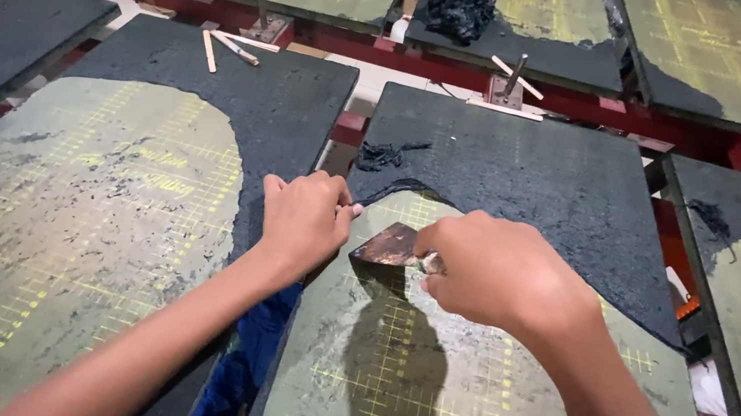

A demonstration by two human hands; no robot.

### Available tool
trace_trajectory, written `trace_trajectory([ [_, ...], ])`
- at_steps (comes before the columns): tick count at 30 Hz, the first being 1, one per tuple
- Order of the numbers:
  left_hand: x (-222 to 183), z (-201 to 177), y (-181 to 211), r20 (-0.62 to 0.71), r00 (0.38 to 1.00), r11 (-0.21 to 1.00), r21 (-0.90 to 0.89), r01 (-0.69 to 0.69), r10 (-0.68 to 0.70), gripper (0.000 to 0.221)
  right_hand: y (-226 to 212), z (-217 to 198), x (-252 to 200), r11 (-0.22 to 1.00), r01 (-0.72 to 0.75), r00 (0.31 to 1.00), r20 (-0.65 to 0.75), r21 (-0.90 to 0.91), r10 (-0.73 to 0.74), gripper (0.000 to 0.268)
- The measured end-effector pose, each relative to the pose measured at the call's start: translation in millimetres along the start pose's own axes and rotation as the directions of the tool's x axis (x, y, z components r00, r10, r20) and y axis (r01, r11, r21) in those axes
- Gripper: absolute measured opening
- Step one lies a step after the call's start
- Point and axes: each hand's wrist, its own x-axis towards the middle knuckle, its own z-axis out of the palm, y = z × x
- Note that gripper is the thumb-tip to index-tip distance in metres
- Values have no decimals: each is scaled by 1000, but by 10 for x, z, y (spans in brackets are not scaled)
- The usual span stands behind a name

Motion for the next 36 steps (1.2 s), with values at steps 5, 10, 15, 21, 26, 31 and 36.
trace_trajectory([
  [5, 51, 129, -124, -27, 996, 996, 44, -79, 80, 11, 22, 3, 41, 1000, 12, 1000, -3, 17, -12, 32],
  [10, 99, 275, -172, 0, 984, 954, 242, -175, 181, 13, 8, 34, 83, 1000, -2, 1000, -2, 20, 2, 31],
  [15, 136, 355, -230, 73, 986, 936, 308, -167, 152, 30, -135, -83, -73, 997, -68, 998, 3, -40, 68, 36],
  [21, 205, 510, -378, 93, 991, 996, -4, -93, 93, 32, -73, -97, -15, 991, -105, 994, -9, -78, 105, 44],
  [26, 261, 504, -441, 131, 990, 988, -153, -32, 53, 32, -106, -124, -55, 992, -106, 994, 1, -63, 106, 46],
  [31, 209, 98, -357, 123, 992, 940, -332, 75, -36, 43, -79, -108, -24, 992, -106, 994, 16, -63, 107, 49],
  [36, 51, -214, -104, 65, 995, 935, -351, -54, 81, 43, -6, -48, 30, 989, -123, 992, -19, -82, 122, 47],
])
